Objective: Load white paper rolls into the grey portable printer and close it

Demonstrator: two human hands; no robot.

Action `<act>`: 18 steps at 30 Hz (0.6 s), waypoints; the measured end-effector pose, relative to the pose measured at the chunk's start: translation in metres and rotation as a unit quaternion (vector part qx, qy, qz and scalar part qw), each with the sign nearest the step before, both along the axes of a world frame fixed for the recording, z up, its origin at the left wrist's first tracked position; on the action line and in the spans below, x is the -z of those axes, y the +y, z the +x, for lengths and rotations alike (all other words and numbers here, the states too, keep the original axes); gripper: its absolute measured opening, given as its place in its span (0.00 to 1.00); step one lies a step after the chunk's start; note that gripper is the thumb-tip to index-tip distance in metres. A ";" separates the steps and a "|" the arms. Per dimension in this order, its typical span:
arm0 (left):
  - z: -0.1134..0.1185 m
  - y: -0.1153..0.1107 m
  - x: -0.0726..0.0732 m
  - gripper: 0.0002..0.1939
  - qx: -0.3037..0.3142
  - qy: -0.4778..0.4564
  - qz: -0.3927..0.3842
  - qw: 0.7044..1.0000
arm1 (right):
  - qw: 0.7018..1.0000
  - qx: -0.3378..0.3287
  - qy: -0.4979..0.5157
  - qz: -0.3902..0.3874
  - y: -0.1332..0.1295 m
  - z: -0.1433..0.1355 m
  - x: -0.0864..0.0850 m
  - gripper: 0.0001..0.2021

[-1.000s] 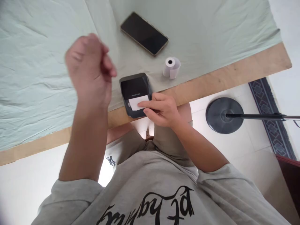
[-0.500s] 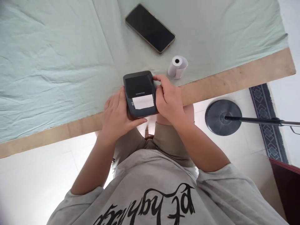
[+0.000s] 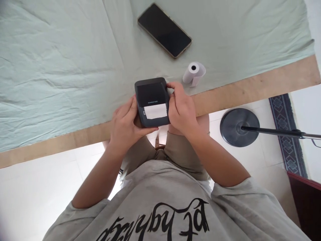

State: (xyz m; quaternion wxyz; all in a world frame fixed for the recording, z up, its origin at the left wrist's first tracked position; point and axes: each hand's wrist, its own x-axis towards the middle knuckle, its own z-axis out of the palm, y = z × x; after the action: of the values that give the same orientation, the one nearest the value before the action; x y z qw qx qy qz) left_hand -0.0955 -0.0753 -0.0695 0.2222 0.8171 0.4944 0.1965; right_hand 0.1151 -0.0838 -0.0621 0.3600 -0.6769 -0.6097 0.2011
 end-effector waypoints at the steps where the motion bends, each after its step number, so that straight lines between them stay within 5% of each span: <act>1: 0.000 0.000 0.000 0.58 -0.002 0.001 0.000 1.000 | 1.000 -0.001 0.002 0.000 0.000 0.000 0.000 0.11; 10: 0.001 -0.003 -0.005 0.55 -0.007 0.007 0.005 1.000 | 0.999 -0.005 0.021 0.037 -0.002 0.002 0.005 0.12; 18: 0.002 -0.004 -0.011 0.34 -0.032 -0.023 0.010 0.999 | 0.984 -0.077 0.161 0.007 -0.009 0.011 0.005 0.15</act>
State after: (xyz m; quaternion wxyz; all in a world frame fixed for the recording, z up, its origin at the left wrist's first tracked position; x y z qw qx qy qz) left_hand -0.0932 -0.0794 -0.0589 0.2185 0.7983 0.5131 0.2274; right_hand 0.1261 -0.0928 -0.0670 0.4414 -0.5843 -0.5956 0.3301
